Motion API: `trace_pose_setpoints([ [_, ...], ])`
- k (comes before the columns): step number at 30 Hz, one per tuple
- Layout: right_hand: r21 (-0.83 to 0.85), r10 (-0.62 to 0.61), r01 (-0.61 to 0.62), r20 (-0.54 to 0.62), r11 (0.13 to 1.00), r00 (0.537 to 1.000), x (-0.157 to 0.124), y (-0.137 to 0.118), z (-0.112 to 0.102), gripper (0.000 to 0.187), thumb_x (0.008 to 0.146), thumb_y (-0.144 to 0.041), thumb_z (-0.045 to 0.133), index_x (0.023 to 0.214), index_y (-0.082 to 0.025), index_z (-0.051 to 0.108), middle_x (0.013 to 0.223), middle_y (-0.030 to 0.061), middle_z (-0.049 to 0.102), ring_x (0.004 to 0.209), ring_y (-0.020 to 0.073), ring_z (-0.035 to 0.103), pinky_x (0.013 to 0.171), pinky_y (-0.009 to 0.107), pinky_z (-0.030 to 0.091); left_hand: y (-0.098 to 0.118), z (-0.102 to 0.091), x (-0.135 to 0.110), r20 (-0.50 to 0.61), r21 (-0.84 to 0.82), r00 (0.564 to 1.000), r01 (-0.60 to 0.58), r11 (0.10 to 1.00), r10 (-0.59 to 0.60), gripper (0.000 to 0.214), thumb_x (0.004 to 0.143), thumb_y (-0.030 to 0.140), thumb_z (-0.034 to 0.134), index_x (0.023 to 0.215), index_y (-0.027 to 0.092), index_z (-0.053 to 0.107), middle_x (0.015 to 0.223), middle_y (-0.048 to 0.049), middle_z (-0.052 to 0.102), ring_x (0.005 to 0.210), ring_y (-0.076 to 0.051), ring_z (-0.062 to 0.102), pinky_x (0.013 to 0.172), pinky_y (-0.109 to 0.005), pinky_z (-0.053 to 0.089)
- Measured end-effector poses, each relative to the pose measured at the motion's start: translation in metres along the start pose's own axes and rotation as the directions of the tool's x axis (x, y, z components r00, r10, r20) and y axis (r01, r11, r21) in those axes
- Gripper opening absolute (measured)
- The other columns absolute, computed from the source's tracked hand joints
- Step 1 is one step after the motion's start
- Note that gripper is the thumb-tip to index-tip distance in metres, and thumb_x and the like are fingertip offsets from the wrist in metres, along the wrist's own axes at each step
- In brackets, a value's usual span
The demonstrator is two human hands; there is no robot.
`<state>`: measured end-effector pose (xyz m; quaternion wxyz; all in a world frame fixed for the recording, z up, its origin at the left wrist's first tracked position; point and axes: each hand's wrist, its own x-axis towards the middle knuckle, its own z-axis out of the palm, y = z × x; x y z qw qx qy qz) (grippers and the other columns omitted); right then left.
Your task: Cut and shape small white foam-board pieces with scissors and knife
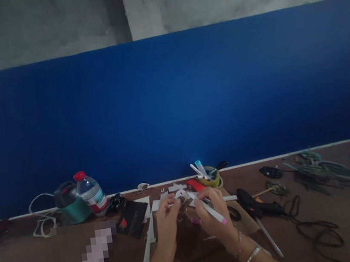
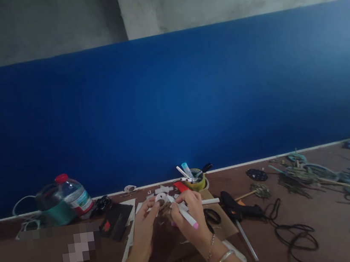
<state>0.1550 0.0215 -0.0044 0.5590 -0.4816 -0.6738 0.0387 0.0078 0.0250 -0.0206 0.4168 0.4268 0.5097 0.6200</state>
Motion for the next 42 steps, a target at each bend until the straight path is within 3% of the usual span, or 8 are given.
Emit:
trace_pose_setpoints([
  [16,-0.018,-0.055,0.054,-0.024,0.998,0.998,-0.0003,0.0008,0.0001,0.009,0.076,-0.018,0.05,0.069,-0.022,0.046,0.066,-0.0001,0.056,0.068,0.0193,0.053,0.068,0.034,0.04,-0.0002,-0.0015,0.0019,0.03,-0.022,0.998,0.048,0.999,-0.047,0.036,0.062,0.05,0.071,0.069,0.015,0.065,0.108,-0.0097,0.065,0.076,-0.02,0.063,0.067,-0.029,0.05],
  [27,0.006,-0.004,0.004,-0.03,1.0,1.0,-0.0022,0.0045,0.0023,0.008,0.075,-0.018,0.051,0.07,-0.022,0.047,0.068,0.0001,0.056,0.071,0.0199,0.052,0.069,0.035,0.04,-0.0033,-0.0026,0.002,0.038,-0.049,0.999,0.015,0.999,-0.013,0.031,0.065,0.046,0.07,0.069,0.015,0.066,0.107,-0.0096,0.064,0.082,-0.022,0.063,0.073,-0.032,0.05],
  [35,0.027,-0.042,0.044,-0.041,0.999,0.998,-0.0026,0.0049,0.0023,0.007,0.074,-0.02,0.053,0.071,-0.022,0.048,0.069,0.0004,0.057,0.072,0.0209,0.053,0.069,0.035,0.041,-0.0009,-0.0012,0.0009,0.039,-0.04,0.998,0.051,0.998,-0.049,0.035,0.062,0.05,0.071,0.067,0.016,0.065,0.107,-0.0089,0.065,0.08,-0.021,0.063,0.071,-0.031,0.05],
  [42,-0.007,-0.005,0.005,-0.054,1.0,0.999,-0.0019,0.005,0.0015,0.007,0.076,-0.02,0.052,0.07,-0.021,0.048,0.068,0.0003,0.057,0.072,0.0198,0.052,0.071,0.036,0.04,0.0013,-0.0004,-0.0005,0.049,-0.05,0.995,0.086,0.995,-0.084,0.036,0.062,0.051,0.071,0.07,0.016,0.065,0.103,-0.0087,0.066,0.071,-0.019,0.063,0.065,-0.03,0.05],
])
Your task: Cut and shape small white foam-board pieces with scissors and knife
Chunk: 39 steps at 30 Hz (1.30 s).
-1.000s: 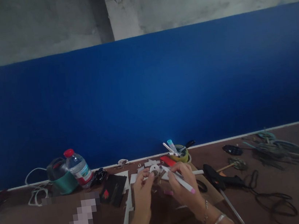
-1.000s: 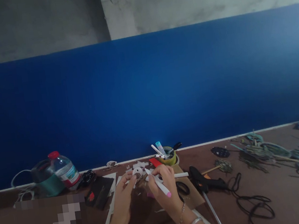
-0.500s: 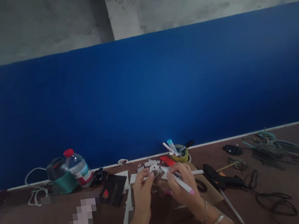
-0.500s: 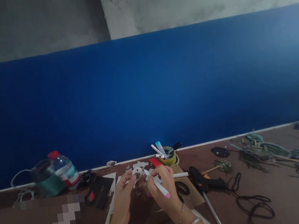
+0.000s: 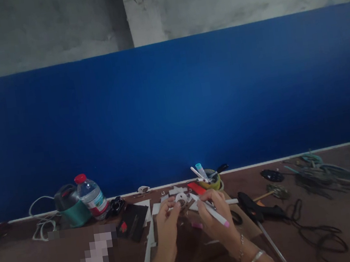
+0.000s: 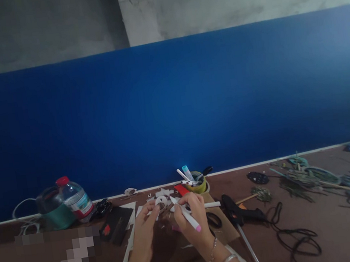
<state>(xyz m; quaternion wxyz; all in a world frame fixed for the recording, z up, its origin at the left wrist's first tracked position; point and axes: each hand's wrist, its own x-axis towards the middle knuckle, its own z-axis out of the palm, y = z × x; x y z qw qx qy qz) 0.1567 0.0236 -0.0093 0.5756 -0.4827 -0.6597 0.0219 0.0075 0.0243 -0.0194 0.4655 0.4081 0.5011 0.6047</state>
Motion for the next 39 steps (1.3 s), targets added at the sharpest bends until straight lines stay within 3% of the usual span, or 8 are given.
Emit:
trace_pose_setpoints([
  [4,0.013,-0.021,0.021,0.027,1.0,0.999,-0.002,0.001,0.001,0.006,0.074,-0.019,0.052,0.071,-0.022,0.048,0.069,0.0001,0.056,0.073,0.0205,0.052,0.07,0.036,0.041,0.0,0.0,0.0,-0.003,-0.007,0.999,-0.032,0.999,0.032,0.033,0.064,0.048,0.07,0.067,0.015,0.064,0.108,-0.0093,0.064,0.078,-0.02,0.063,0.068,-0.03,0.05],
  [8,-0.007,0.037,-0.037,0.0,0.999,0.999,-0.001,-0.001,0.001,0.009,0.076,-0.02,0.052,0.068,-0.022,0.048,0.066,-0.0005,0.057,0.07,0.0201,0.053,0.069,0.035,0.039,-0.001,0.0,0.0,-0.021,-0.002,0.999,-0.039,0.999,0.039,0.034,0.062,0.048,0.071,0.07,0.015,0.067,0.099,-0.0094,0.067,0.073,-0.02,0.063,0.068,-0.032,0.05],
  [19,-0.018,0.017,-0.018,-0.018,1.0,1.0,0.0,-0.003,0.001,0.009,0.076,-0.019,0.051,0.068,-0.022,0.047,0.066,-0.0004,0.057,0.068,0.0199,0.053,0.07,0.036,0.039,-0.002,-0.001,0.001,-0.02,0.012,0.999,-0.036,0.999,0.036,0.037,0.061,0.05,0.072,0.074,0.015,0.068,0.086,-0.0082,0.069,0.07,-0.02,0.063,0.065,-0.031,0.05],
  [26,-0.032,-0.007,0.007,-0.003,0.999,1.0,0.0,-0.004,0.0,0.008,0.076,-0.019,0.051,0.069,-0.022,0.046,0.066,-0.0004,0.057,0.068,0.0195,0.053,0.07,0.036,0.04,-0.001,0.0,0.0,-0.011,0.009,0.999,-0.042,0.999,0.043,0.036,0.063,0.05,0.07,0.068,0.015,0.066,0.102,-0.0091,0.067,0.074,-0.02,0.064,0.066,-0.029,0.051],
  [31,-0.021,-0.028,0.028,0.008,0.999,1.0,-0.003,-0.001,0.002,0.007,0.075,-0.02,0.051,0.07,-0.022,0.046,0.068,0.0001,0.057,0.071,0.0202,0.053,0.07,0.036,0.04,-0.002,0.0,0.001,-0.021,-0.001,0.999,-0.048,0.999,0.048,0.036,0.061,0.05,0.072,0.068,0.015,0.066,0.098,-0.009,0.067,0.071,-0.02,0.064,0.064,-0.03,0.05],
  [35,-0.034,0.057,-0.057,-0.005,0.998,0.998,0.0,-0.002,-0.002,0.008,0.079,-0.022,0.051,0.071,-0.022,0.05,0.069,0.001,0.058,0.073,0.0214,0.054,0.07,0.035,0.04,0.001,0.0,0.0,-0.022,0.009,1.0,-0.007,1.0,0.007,0.038,0.06,0.051,0.072,0.073,0.016,0.067,0.085,-0.0077,0.069,0.068,-0.02,0.063,0.064,-0.031,0.05],
  [37,-0.021,0.102,-0.102,0.026,0.995,0.994,0.008,-0.005,-0.009,0.011,0.086,-0.026,0.046,0.079,-0.022,0.054,0.072,0.0011,0.061,0.073,0.0206,0.056,0.07,0.033,0.04,0.003,0.0,-0.001,-0.019,0.008,1.0,0.015,1.0,-0.015,0.038,0.062,0.051,0.071,0.076,0.016,0.066,0.08,-0.0059,0.069,0.07,-0.021,0.062,0.065,-0.03,0.049],
  [39,-0.01,0.099,-0.099,0.177,0.995,0.979,0.017,-0.006,-0.018,0.021,0.092,-0.027,0.037,0.087,-0.023,0.058,0.072,0.0001,0.064,0.071,0.0192,0.058,0.07,0.032,0.04,0.003,-0.001,-0.003,-0.04,0.006,0.999,0.02,1.0,-0.02,0.037,0.064,0.051,0.07,0.076,0.017,0.065,0.073,-0.0034,0.067,0.07,-0.019,0.061,0.065,-0.028,0.047],
])
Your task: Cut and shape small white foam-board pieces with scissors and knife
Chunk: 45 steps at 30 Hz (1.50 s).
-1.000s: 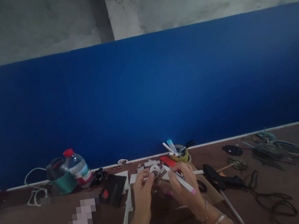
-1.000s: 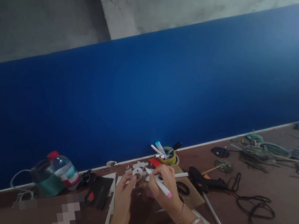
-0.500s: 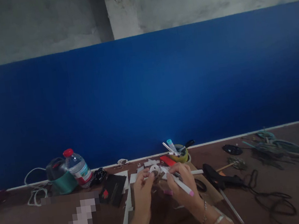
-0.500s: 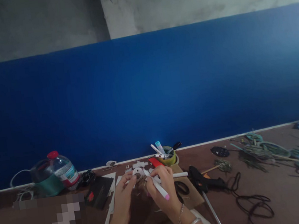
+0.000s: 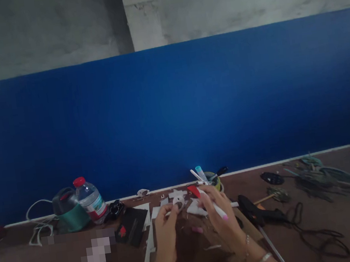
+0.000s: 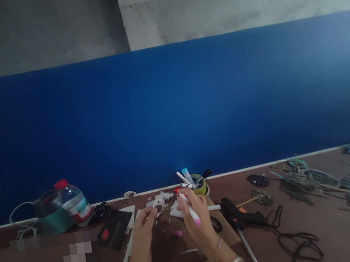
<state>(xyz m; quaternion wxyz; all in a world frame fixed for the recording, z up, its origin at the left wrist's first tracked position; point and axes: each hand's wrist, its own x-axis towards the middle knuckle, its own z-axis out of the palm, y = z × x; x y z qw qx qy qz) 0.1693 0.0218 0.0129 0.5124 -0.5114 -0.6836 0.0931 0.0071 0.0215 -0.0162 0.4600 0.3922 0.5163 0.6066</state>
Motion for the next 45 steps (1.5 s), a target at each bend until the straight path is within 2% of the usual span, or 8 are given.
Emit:
trace_pose_setpoints([
  [7,-0.299,-0.195,0.376,0.492,0.877,0.848,-0.004,0.012,-0.001,0.018,0.069,-0.021,0.063,0.086,-0.024,0.059,0.068,0.0026,0.067,0.07,0.0247,0.061,0.069,0.034,0.037,-0.005,0.0,0.005,-0.112,-0.001,0.993,-0.025,1.0,0.025,0.037,0.061,0.052,0.072,0.069,0.017,0.061,0.066,-0.0012,0.063,0.067,-0.018,0.057,0.063,-0.026,0.042],
  [13,-0.383,-0.174,0.372,0.461,0.846,0.87,-0.015,0.016,0.014,0.039,0.051,-0.007,0.061,0.086,-0.022,0.055,0.073,0.0065,0.069,0.077,0.0302,0.061,0.072,0.037,0.033,-0.01,-0.003,0.007,-0.138,-0.026,0.989,-0.063,0.998,0.058,0.033,0.068,0.045,0.068,0.086,0.023,0.052,0.068,0.0033,0.06,0.065,-0.016,0.057,0.063,-0.025,0.041],
  [23,-0.258,-0.226,0.291,0.254,0.922,0.941,0.0,-0.012,-0.004,0.032,0.072,-0.011,0.049,0.102,-0.021,0.05,0.091,0.0063,0.065,0.085,0.0257,0.054,0.078,0.038,0.029,-0.011,-0.009,0.006,0.073,0.381,0.907,-0.409,0.829,0.414,0.017,0.077,0.025,0.051,0.068,0.022,0.066,0.074,-0.0054,0.061,0.078,-0.025,0.057,0.073,-0.035,0.042],
  [30,-0.178,-0.3,0.354,0.272,0.918,0.914,-0.006,-0.017,0.003,0.04,0.064,-0.013,0.055,0.104,-0.02,0.054,0.089,0.0064,0.064,0.084,0.0256,0.051,0.082,0.04,0.029,-0.01,0.002,-0.004,0.116,0.331,0.927,-0.374,0.866,0.356,0.021,0.081,0.034,0.053,0.077,0.021,0.069,0.089,-0.008,0.061,0.092,-0.026,0.056,0.084,-0.037,0.043],
  [34,-0.124,-0.295,0.327,0.222,0.937,0.929,-0.007,-0.015,0.003,0.03,0.079,-0.02,0.053,0.109,-0.022,0.057,0.091,0.0069,0.064,0.089,0.025,0.051,0.086,0.041,0.03,-0.014,0.003,0.001,0.138,0.242,0.934,-0.354,0.903,0.329,0.03,0.079,0.046,0.056,0.069,0.019,0.065,0.077,-0.0046,0.061,0.08,-0.022,0.057,0.078,-0.034,0.044],
  [39,0.255,0.026,-0.045,0.078,0.966,0.997,-0.004,-0.015,-0.003,0.027,0.091,-0.034,0.036,0.096,-0.023,0.06,0.09,0.0042,0.063,0.085,0.0218,0.054,0.079,0.034,0.038,-0.009,-0.002,0.005,0.009,0.171,0.989,-0.144,0.975,0.145,0.04,0.08,0.054,0.049,0.076,0.018,0.066,0.079,-0.0042,0.066,0.083,-0.023,0.059,0.079,-0.034,0.044],
  [42,0.491,0.401,-0.409,0.127,0.769,0.907,-0.001,-0.015,0.0,0.032,0.089,-0.043,0.037,0.074,-0.021,0.056,0.07,0.0008,0.058,0.067,0.0179,0.053,0.065,0.029,0.04,-0.001,-0.002,0.001,-0.032,0.191,0.988,-0.141,0.971,0.149,0.039,0.081,0.054,0.047,0.075,0.02,0.065,0.085,-0.0041,0.066,0.093,-0.024,0.057,0.089,-0.035,0.039],
  [45,0.585,0.53,-0.535,0.202,0.609,0.824,0.002,-0.015,0.007,0.033,0.082,-0.048,0.048,0.062,-0.021,0.049,0.055,-0.0023,0.05,0.056,0.0151,0.047,0.056,0.026,0.038,0.004,0.001,-0.004,-0.032,0.191,0.99,-0.127,0.973,0.135,0.039,0.082,0.054,0.046,0.075,0.02,0.064,0.084,-0.0045,0.065,0.094,-0.025,0.056,0.092,-0.035,0.037],
])
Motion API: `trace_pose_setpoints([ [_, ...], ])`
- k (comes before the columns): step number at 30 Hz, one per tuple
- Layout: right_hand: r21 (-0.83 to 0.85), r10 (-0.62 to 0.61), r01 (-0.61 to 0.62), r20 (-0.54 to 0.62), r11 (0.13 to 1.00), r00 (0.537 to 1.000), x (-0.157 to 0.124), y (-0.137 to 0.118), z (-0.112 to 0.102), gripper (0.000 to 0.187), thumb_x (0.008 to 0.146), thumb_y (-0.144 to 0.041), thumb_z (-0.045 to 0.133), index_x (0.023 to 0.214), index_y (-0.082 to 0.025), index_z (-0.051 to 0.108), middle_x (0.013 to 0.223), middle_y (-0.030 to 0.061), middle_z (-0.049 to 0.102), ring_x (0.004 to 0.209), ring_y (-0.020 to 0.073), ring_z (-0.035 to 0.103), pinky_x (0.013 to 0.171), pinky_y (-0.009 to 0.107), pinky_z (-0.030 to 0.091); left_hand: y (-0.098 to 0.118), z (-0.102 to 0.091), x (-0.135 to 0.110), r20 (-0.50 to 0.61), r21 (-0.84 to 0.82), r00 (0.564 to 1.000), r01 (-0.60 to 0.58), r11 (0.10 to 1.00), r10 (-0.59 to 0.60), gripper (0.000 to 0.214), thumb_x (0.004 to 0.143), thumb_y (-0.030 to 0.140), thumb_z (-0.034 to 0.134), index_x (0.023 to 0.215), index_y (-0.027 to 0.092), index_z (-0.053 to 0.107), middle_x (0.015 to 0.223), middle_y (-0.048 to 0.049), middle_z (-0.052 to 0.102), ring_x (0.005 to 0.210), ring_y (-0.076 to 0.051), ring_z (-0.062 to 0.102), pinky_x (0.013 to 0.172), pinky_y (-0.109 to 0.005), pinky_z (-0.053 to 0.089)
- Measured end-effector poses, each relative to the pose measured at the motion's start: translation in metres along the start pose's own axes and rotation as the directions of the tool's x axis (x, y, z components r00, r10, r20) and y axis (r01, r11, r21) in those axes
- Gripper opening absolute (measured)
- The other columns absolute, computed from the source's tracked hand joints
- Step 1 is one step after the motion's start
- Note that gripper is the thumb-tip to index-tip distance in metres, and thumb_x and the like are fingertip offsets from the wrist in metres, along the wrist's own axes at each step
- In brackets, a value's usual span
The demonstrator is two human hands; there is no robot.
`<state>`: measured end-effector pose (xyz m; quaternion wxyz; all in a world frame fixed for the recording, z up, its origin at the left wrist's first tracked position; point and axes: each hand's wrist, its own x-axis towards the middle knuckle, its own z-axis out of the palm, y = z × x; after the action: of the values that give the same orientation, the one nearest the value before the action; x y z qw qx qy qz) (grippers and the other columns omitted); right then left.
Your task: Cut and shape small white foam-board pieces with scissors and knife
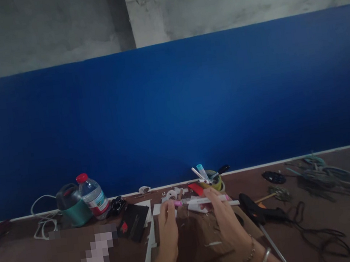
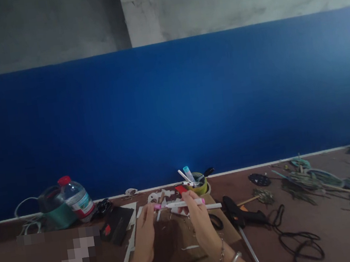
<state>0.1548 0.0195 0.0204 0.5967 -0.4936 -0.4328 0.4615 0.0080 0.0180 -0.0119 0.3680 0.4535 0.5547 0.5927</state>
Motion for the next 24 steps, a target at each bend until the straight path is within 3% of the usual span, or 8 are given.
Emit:
trace_pose_setpoints([
  [7,0.07,0.055,-0.062,0.107,0.996,0.993,0.001,0.006,0.005,0.032,0.074,-0.045,0.061,0.058,-0.02,0.049,0.055,-0.0033,0.052,0.057,0.0131,0.049,0.059,0.023,0.04,-0.003,0.002,-0.002,0.054,0.046,0.996,-0.078,0.996,0.075,0.04,0.084,0.054,0.044,0.075,0.02,0.063,0.084,-0.0048,0.063,0.089,-0.023,0.056,0.089,-0.035,0.039],
  [12,0.087,0.027,-0.048,0.222,0.995,0.975,0.002,0.01,0.004,0.034,0.074,-0.046,0.064,0.059,-0.02,0.047,0.054,-0.0049,0.049,0.056,0.0118,0.046,0.056,0.022,0.037,-0.007,0.0,0.003,0.078,0.133,0.954,-0.299,0.945,0.291,0.041,0.088,0.051,0.039,0.069,0.02,0.057,0.077,-0.0044,0.058,0.079,-0.021,0.054,0.079,-0.033,0.042],
  [18,0.131,-0.011,-0.019,0.225,0.991,0.974,-0.001,0.01,0.007,0.037,0.073,-0.047,0.065,0.058,-0.021,0.043,0.053,-0.0061,0.048,0.053,0.0104,0.043,0.055,0.022,0.035,-0.008,-0.002,0.002,0.04,0.248,0.885,-0.459,0.853,0.465,0.034,0.092,0.038,0.037,0.07,0.02,0.055,0.077,-0.0041,0.053,0.077,-0.019,0.052,0.073,-0.03,0.043],
  [24,0.217,0.08,-0.127,0.216,0.968,0.973,-0.004,0.011,0.012,0.038,0.071,-0.048,0.064,0.057,-0.021,0.041,0.054,-0.006,0.049,0.055,0.0118,0.045,0.057,0.023,0.037,-0.013,-0.001,-0.002,0.035,0.285,0.859,-0.498,0.819,0.51,0.029,0.091,0.034,0.04,0.072,0.019,0.057,0.081,-0.0051,0.055,0.081,-0.019,0.054,0.077,-0.031,0.044],
])
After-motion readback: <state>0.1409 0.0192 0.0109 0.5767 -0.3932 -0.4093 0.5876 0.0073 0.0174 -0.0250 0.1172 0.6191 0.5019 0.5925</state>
